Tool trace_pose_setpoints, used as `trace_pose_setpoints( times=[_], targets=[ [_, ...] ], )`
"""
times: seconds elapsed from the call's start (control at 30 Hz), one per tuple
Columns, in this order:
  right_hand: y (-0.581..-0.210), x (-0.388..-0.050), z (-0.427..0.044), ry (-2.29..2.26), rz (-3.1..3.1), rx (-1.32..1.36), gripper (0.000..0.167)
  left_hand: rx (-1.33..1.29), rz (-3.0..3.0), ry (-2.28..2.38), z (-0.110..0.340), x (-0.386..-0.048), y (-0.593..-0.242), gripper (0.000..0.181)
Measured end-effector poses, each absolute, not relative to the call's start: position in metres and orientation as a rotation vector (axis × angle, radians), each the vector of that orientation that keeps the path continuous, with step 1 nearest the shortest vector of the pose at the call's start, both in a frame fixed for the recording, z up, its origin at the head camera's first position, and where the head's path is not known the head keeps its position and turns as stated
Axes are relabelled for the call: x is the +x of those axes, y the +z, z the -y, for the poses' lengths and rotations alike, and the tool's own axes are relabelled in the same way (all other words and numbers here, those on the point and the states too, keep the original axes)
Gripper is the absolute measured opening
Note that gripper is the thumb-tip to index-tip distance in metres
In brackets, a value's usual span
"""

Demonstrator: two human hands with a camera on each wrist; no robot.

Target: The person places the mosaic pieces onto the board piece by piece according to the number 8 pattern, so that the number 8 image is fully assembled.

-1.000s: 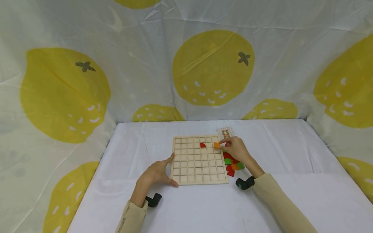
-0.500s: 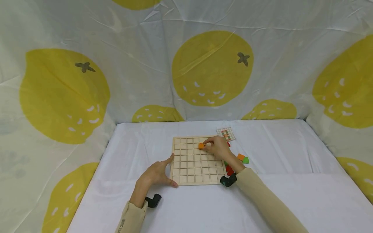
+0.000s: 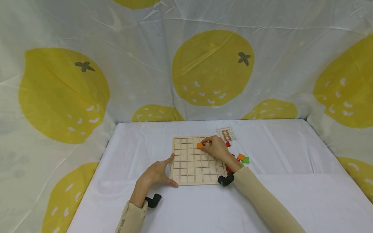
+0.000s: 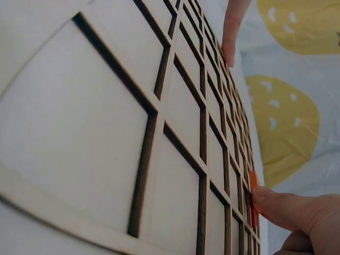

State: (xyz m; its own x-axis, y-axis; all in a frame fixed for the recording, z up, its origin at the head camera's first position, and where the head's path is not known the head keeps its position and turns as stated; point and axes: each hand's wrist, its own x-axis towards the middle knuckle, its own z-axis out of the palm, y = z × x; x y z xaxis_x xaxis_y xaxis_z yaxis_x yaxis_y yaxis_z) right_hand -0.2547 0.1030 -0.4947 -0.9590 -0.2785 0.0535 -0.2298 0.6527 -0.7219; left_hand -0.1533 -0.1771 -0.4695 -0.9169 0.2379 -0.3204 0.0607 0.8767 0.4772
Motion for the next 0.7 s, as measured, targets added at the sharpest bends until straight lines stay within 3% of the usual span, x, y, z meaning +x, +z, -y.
trace_pose_setpoints(
  times=[0.7],
  targets=[
    [-0.4946,-0.2598,-0.094,-1.223,-2.781,-0.462,0.026,0.236,-2.666,0.677,0.1785,-0.1536,-0.4701,0.131]
  ],
)
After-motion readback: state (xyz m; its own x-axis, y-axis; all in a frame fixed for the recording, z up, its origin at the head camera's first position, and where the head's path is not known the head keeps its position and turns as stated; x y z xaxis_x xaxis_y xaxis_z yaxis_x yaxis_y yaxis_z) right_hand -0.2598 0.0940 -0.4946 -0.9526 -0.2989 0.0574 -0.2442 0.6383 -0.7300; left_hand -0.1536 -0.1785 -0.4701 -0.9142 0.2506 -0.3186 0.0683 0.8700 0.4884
